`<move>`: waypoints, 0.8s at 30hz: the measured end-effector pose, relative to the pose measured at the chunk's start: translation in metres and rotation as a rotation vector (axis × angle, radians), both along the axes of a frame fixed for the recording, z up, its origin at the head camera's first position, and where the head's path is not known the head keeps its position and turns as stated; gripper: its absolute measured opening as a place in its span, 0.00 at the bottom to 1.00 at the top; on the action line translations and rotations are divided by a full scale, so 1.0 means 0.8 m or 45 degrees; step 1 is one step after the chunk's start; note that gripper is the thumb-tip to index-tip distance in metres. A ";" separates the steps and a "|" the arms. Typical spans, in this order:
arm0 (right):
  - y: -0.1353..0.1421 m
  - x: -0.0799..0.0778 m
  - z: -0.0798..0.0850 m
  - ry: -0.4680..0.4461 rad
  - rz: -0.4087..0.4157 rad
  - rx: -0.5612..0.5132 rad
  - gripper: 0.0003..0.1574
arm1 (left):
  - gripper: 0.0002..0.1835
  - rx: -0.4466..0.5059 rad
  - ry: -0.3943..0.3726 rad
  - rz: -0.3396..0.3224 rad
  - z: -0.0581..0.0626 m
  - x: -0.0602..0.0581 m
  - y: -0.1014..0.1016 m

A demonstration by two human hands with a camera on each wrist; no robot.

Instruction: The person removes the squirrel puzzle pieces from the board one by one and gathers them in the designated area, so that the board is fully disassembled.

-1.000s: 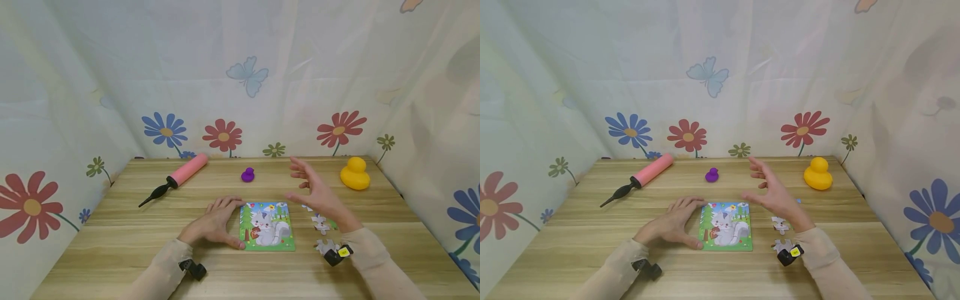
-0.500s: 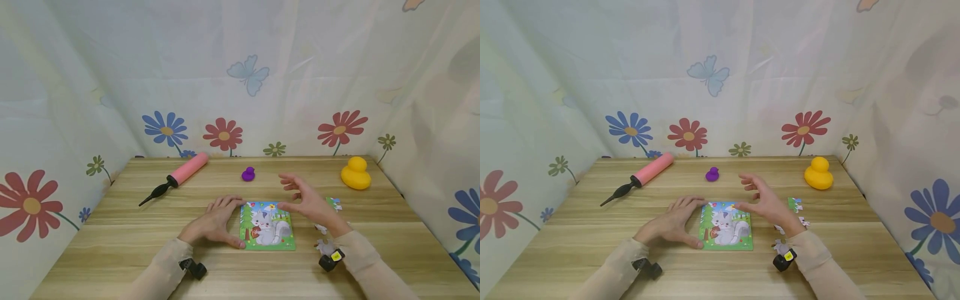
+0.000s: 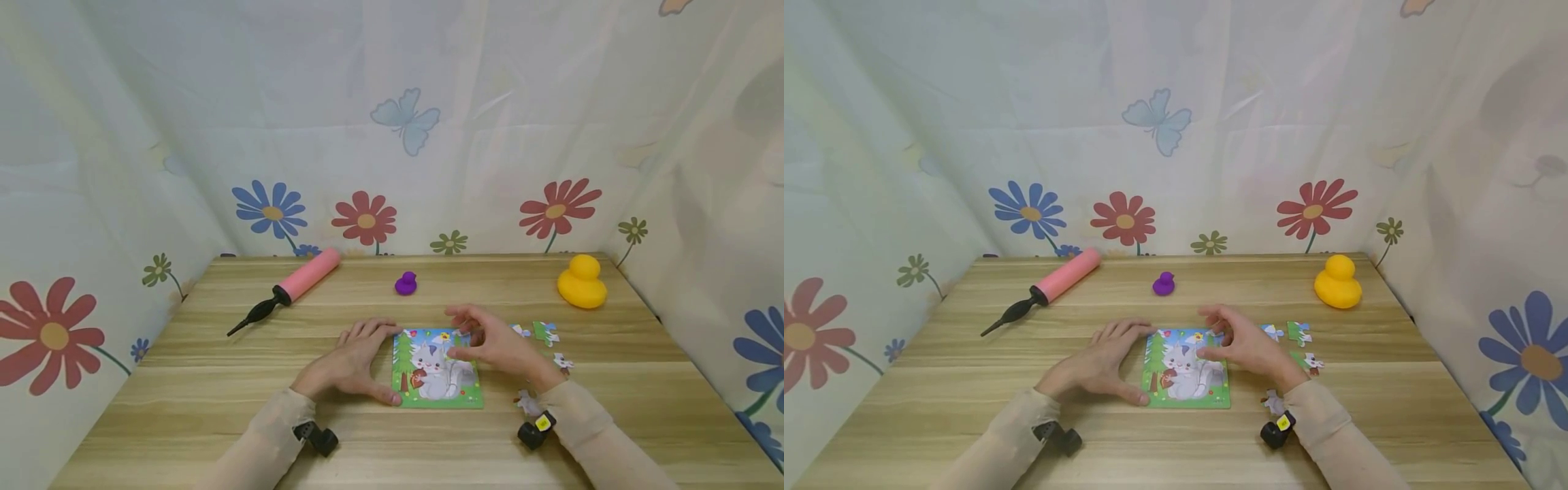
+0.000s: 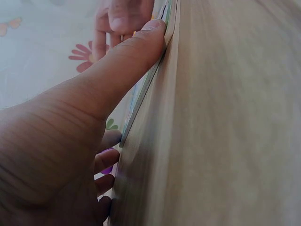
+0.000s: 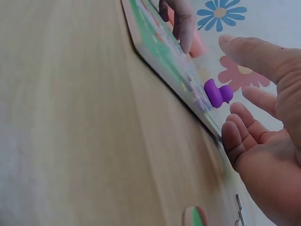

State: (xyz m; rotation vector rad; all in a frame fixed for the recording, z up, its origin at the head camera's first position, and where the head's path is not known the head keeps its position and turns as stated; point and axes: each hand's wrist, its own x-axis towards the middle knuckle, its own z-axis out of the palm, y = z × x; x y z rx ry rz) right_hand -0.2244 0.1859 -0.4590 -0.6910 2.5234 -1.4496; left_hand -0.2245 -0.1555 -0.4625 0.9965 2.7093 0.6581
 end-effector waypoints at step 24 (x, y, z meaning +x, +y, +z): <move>0.003 -0.001 -0.006 0.060 0.090 0.215 0.22 | 0.70 0.002 -0.013 0.017 0.001 0.000 0.002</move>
